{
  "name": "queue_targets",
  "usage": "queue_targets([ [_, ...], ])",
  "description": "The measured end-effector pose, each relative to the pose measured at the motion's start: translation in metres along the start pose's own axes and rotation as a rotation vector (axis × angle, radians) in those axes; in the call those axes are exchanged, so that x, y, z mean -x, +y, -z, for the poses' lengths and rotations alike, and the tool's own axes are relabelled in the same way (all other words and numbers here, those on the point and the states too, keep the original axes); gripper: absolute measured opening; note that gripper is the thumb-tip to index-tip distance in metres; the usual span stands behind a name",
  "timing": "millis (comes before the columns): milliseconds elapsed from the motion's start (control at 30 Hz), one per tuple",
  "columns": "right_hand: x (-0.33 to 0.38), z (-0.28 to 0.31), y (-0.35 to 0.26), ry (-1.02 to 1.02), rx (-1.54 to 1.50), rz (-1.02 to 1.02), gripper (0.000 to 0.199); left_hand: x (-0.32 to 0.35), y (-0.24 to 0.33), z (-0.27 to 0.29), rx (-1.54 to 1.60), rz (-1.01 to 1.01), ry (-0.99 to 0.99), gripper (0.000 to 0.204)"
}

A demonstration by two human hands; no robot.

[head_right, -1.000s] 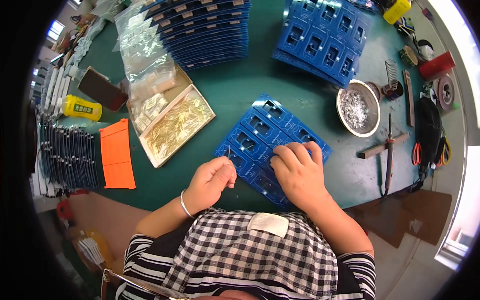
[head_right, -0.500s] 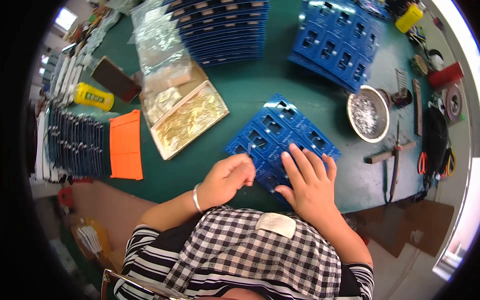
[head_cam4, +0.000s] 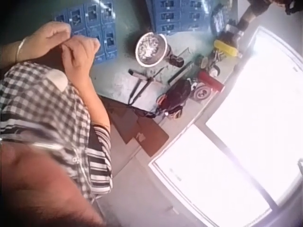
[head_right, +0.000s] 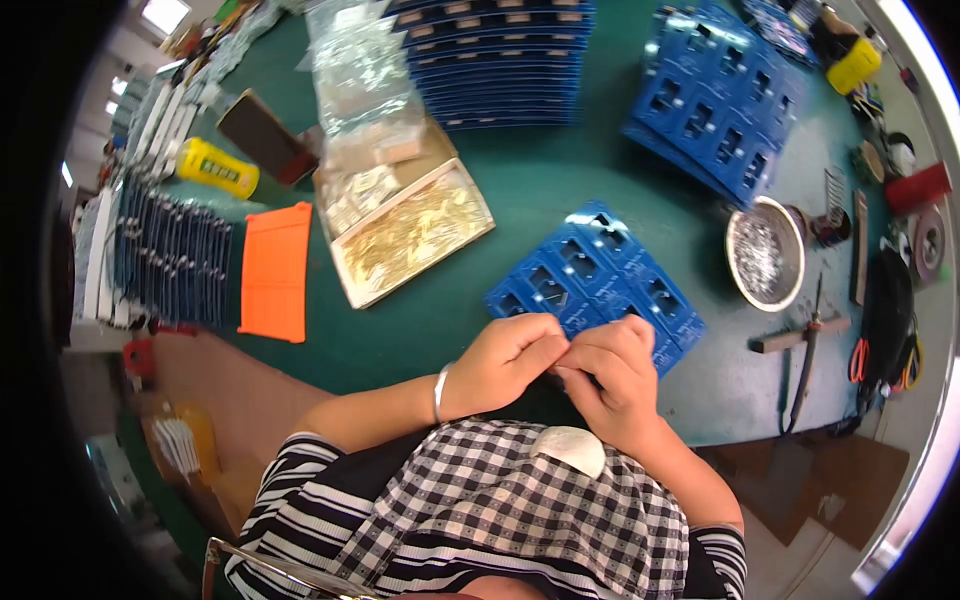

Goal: The person inserts metal components into slots on a circuit board by hand and then solders them onto the board using a soldering iron and solder wire.

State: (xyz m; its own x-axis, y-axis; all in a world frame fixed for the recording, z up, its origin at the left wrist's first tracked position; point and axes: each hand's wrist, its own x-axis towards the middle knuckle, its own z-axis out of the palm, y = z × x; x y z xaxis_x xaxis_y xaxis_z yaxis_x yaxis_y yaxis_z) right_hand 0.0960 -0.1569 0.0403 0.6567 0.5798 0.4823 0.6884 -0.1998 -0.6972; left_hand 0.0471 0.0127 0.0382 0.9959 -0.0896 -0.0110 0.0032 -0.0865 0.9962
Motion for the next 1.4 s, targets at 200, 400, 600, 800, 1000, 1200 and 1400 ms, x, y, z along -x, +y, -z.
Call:
queue_targets([
  [200,-0.007,-0.011,0.010,0.050,-0.104,-0.038,0.023,-0.002,0.001,0.004,0.113,0.133,0.036,0.025],
  [400,-0.002,-0.003,0.009,0.066,-0.151,-0.078,0.018,-0.008,0.002,0.002,-0.053,0.007,-0.078,0.031],
  [600,-0.006,0.048,0.048,0.050,0.181,-0.406,0.009,-0.005,0.020,0.087,-0.910,-0.142,0.422,0.009],
  [800,-0.006,0.039,0.052,-0.101,0.266,-0.338,0.011,-0.006,-0.003,0.133,-1.038,0.123,0.347,0.023],
  [1000,-0.007,0.036,0.053,-0.099,0.326,-0.322,0.011,-0.009,-0.007,0.136,-1.098,0.122,0.270,0.012],
  [1200,-0.006,0.032,0.051,-0.102,0.361,-0.313,0.011,-0.009,-0.013,0.140,-1.132,0.021,0.310,0.009],
  [1400,-0.013,0.023,0.040,-0.120,0.660,-0.053,0.012,-0.002,-0.020,0.148,-0.988,0.100,0.464,0.008],
])
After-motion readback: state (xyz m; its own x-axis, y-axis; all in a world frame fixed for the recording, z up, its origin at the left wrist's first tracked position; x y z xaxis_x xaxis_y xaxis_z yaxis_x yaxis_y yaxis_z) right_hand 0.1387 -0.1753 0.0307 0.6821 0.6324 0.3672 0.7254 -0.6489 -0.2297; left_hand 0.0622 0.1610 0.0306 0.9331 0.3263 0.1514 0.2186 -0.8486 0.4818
